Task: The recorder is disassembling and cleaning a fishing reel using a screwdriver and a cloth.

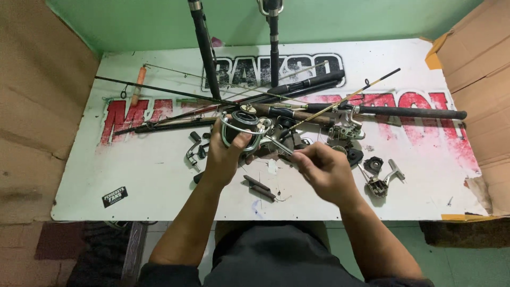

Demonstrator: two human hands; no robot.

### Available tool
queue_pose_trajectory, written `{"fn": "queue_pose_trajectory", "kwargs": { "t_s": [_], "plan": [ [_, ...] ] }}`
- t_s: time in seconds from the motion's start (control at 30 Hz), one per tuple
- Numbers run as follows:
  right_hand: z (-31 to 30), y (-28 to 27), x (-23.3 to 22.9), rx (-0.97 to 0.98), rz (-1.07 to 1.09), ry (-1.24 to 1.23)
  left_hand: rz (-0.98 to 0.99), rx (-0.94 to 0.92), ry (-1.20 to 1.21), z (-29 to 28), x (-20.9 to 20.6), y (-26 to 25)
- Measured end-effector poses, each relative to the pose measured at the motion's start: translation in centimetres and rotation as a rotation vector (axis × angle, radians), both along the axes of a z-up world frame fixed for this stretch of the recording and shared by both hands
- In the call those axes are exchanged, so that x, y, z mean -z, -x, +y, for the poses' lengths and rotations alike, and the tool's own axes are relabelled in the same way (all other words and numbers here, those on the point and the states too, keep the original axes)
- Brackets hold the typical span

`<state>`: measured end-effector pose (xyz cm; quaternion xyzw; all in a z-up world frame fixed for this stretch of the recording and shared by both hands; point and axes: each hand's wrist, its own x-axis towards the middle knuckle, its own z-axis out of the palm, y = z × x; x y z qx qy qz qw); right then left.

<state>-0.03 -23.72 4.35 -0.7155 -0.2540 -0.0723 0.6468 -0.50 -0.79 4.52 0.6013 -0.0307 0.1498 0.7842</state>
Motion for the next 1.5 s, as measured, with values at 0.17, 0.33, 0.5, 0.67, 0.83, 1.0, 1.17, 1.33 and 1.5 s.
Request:
{"fn": "queue_pose_trajectory", "kwargs": {
  "t_s": [0.17, 0.33, 0.5, 0.67, 0.83, 1.0, 1.17, 1.33, 1.5],
  "plan": [
    [0.0, -0.6, 0.7, -0.104, 0.214, -0.142, -0.001, 0.043, 0.072, 0.3, 0.6, -0.2],
    [0.3, -0.5, -0.6, 0.123, -0.321, 0.132, -0.012, 0.023, 0.076, 0.4, 0.4, 0.0],
    [0.9, -0.1, -0.5, 0.157, -0.31, 0.16, 0.03, -0.002, 0.052, 1.1, 1.2, -0.7],
    [0.9, -1.0, 0.1, -0.096, 0.178, -0.152, 0.041, 0.012, 0.129, 0.8, 1.1, -0.5],
    [1.4, -1.1, 0.2, 0.034, -0.133, 0.083, -0.015, -0.023, 0.007, 1.1, 1.2, -0.7],
    [1.3, -1.1, 0.9, 0.146, -0.321, 0.167, 0.028, -0.032, -0.006, 0.7, 0.5, -0.7],
    [1.3, -0.6, 0.1, 0.083, -0.179, 0.108, -0.009, 0.022, 0.052, 1.1, 1.7, -0.8],
    [1.1, -1.0, 0.0, -0.118, 0.204, -0.044, -0.055, 0.057, -0.006, 1.6, 1.5, -0.5],
    [0.6, -1.6, 0.3, -0.197, 0.326, -0.092, -0.076, 0.09, 0.049, 1.8, 1.4, -0.2]
  ]
}}
